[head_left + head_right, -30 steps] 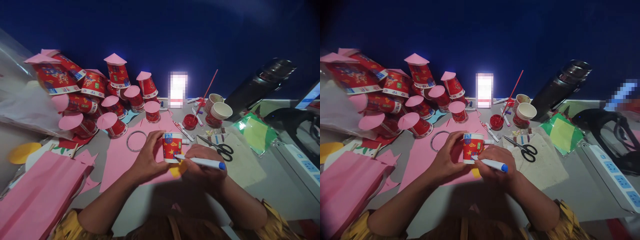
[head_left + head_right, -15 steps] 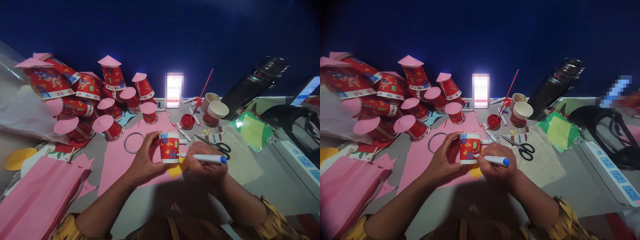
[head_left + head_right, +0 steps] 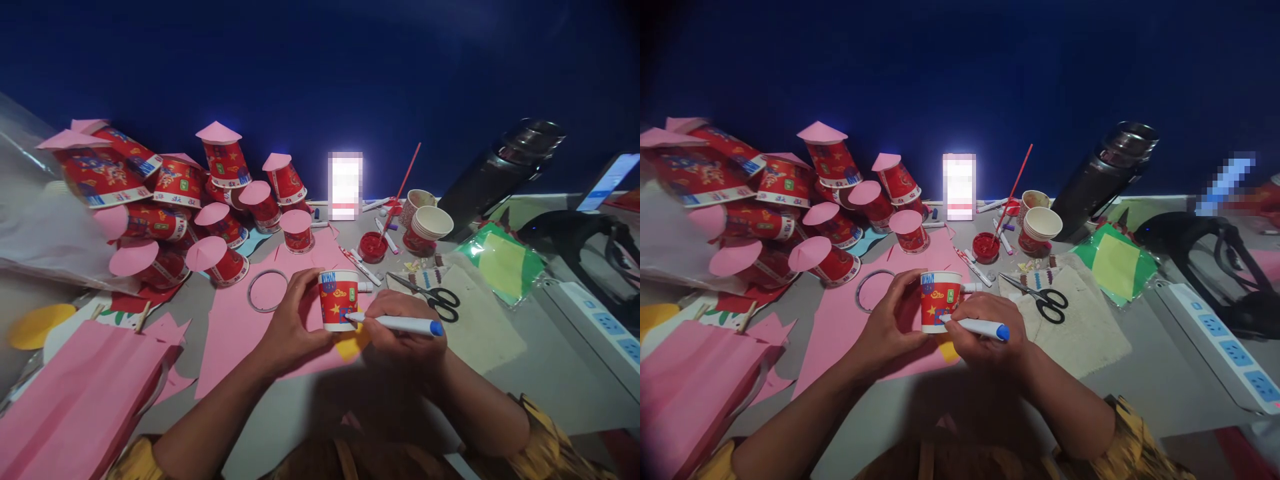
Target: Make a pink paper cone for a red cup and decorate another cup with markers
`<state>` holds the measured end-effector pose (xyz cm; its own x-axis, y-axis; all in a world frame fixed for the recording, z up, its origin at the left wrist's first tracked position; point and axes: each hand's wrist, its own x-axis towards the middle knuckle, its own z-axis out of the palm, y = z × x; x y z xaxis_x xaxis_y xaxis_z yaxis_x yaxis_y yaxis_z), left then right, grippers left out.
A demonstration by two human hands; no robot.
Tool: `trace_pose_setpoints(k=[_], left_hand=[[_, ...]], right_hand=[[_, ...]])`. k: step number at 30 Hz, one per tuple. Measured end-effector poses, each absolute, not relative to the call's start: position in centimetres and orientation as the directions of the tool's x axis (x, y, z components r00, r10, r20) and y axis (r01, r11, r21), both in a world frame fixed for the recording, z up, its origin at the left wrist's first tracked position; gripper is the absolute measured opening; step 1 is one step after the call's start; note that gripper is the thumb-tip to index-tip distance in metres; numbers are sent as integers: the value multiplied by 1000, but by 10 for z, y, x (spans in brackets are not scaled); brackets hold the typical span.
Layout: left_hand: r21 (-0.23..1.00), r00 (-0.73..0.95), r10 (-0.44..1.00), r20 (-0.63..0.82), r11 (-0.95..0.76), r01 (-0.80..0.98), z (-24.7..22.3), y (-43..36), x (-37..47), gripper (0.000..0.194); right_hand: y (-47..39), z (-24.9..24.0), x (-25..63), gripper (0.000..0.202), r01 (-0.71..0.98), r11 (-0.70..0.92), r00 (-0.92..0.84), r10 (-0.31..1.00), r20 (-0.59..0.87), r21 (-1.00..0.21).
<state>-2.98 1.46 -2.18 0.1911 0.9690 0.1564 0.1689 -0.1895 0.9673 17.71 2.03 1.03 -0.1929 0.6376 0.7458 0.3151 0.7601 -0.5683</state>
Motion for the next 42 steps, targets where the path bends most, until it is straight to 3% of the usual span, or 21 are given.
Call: trace_pose_setpoints(k=[6, 18, 21, 24, 26, 28, 31, 36, 39, 42], left_hand=[[982, 182, 977, 115, -139, 125, -19, 14, -30, 78], [998, 174, 983, 62, -67, 20, -21, 15, -29, 80], [999, 150, 988, 25, -28, 20, -19, 14, -28, 81], [1000, 147, 989, -8, 10, -14, -17, 14, -30, 82], [998, 151, 988, -32, 39, -42, -18, 15, -33, 83], [998, 137, 990, -38, 45, -50, -18, 16, -35, 85], [1000, 118, 993, -12, 14, -13, -18, 17, -38, 84], [991, 106, 993, 47, -59, 122, -17, 17, -38, 83], [981, 104, 991, 84, -100, 164, -18, 18, -36, 81], [987, 117, 989, 91, -105, 120, -20, 17, -33, 82]], right_hand=[[20, 15, 182, 15, 386, 717, -181, 675, 715, -580], [28, 13, 189, 13, 323, 677, -67, 714, 697, -662], [29, 6, 191, 13, 284, 569, 2, 804, 594, -772], [31, -3, 194, 10, 97, 363, 44, 929, 368, -927], [32, -8, 195, 12, -24, 224, 28, 974, 223, -974], [34, -11, 196, 15, -116, 168, 16, 986, 167, -979], [34, -8, 194, 16, -175, 187, 27, 982, 185, -967], [25, 2, 188, 8, -9, 184, 32, 982, 184, -983], [22, 5, 187, 3, 171, 335, -16, 941, 337, -927], [23, 5, 185, 4, 267, 553, -94, 830, 550, -789]])
